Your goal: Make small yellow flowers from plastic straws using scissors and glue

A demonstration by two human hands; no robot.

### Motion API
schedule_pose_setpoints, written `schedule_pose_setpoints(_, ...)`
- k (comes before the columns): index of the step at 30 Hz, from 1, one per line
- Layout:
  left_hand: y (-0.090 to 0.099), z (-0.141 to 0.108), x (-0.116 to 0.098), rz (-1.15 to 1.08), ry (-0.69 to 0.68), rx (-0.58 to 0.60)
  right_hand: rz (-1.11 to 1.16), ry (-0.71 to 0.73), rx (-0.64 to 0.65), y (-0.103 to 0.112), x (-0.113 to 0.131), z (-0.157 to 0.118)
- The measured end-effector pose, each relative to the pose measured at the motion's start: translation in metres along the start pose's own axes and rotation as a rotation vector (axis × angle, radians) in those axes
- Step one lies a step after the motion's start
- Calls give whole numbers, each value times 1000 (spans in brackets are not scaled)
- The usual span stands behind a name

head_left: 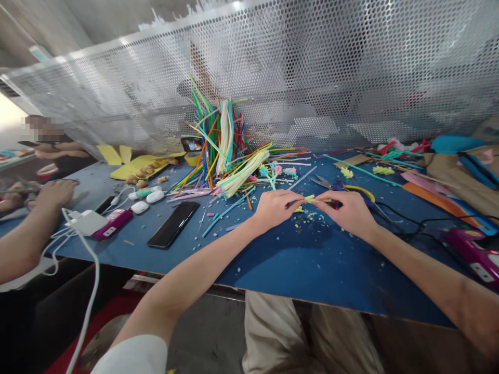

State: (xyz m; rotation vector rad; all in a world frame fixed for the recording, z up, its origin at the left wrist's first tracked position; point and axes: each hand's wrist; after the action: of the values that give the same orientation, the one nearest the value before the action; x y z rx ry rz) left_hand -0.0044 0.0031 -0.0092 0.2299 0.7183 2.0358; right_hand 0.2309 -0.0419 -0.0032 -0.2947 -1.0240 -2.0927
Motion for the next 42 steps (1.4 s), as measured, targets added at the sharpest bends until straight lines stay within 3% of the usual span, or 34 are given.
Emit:
schedule_pose_setpoints(28,3,1,1,80,-66,-16,16,22,2,0,-2,0)
schedule_pose_setpoints(42,2,1,-4,90,-29,-36,8,13,13,1,-2,0)
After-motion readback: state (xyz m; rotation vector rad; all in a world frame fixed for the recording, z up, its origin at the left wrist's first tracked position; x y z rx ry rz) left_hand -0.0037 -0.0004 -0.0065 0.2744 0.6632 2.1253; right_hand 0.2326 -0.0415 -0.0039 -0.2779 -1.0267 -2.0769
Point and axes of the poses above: each hand's wrist, its own z-axis towards the middle knuckle, its own y-axis out of the back of the hand, x = y × z, and after that the axes turned 10 degrees about -x, right-handed
